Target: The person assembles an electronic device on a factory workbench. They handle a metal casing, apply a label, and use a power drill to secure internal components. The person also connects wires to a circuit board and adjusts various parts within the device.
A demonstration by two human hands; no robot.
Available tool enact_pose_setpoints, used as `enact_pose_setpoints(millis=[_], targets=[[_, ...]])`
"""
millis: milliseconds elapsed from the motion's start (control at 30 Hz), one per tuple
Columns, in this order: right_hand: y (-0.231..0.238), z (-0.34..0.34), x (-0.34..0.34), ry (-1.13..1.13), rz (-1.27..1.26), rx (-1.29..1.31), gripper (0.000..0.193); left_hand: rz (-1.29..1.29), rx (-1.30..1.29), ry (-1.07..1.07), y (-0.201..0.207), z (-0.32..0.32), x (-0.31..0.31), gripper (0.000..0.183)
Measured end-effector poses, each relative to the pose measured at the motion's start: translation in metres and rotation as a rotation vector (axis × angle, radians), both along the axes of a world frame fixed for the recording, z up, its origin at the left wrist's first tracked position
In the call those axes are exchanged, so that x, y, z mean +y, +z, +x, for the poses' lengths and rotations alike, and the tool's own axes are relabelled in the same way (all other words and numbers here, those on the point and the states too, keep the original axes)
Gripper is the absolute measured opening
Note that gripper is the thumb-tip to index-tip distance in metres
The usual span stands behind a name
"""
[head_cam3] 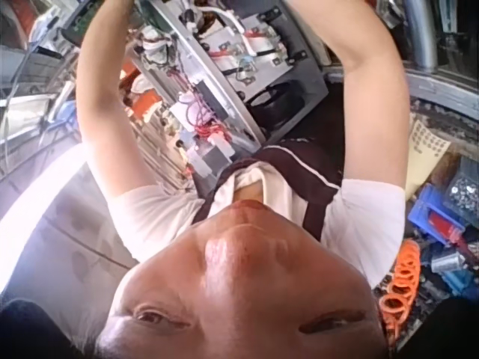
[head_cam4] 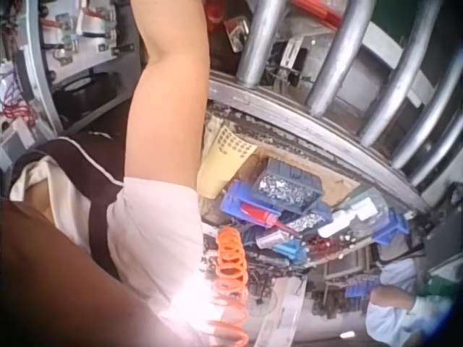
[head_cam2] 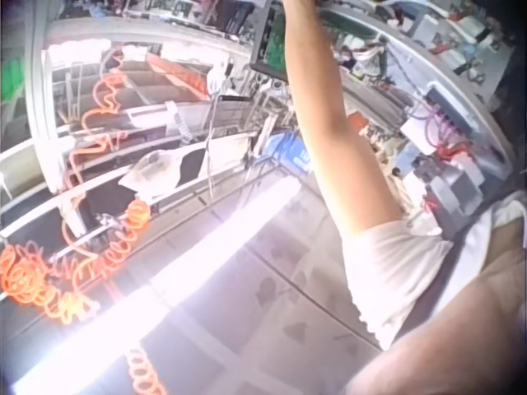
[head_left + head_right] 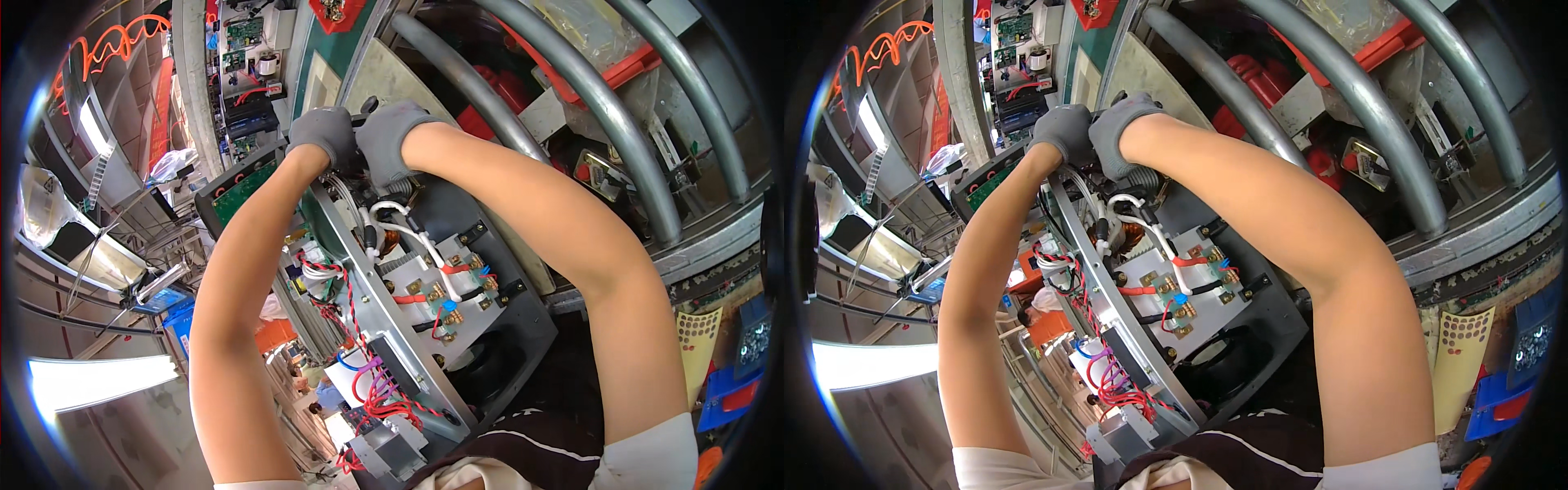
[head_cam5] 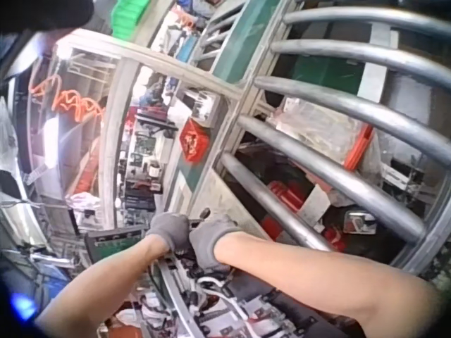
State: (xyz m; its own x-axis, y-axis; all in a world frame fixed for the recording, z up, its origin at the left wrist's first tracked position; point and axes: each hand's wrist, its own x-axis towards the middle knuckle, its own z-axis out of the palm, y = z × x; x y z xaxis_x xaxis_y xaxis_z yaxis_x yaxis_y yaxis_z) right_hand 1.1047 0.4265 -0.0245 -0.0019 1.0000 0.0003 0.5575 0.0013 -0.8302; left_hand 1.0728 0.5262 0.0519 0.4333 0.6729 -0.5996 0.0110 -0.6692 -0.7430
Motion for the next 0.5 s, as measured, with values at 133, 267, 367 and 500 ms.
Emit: enact_pose_setpoints(millis=[133, 267, 367, 500], targets=[[0.016, 0.002, 0.003, 0.017, 0.003, -0.123, 0.036, -0.046, 0.059, -0.014, 0.008, 0.001, 0.004, 0.032], [0.012, -0.005, -0.001, -0.029, 0.007, -0.082, 0.031, -0.048, -0.004, 0.062, 0.009, 0.001, 0.005, 0.031], [0.017, -0.011, -0.006, -0.057, 0.004, -0.155, 0.028, -0.071, -0.020, 0.122, 0.006, 0.000, 0.016, 0.032], [0.023, -0.017, -0.007, -0.076, -0.029, -0.266, 0.030, -0.103, -0.035, 0.144, 0.007, 0.004, 0.015, 0.033]])
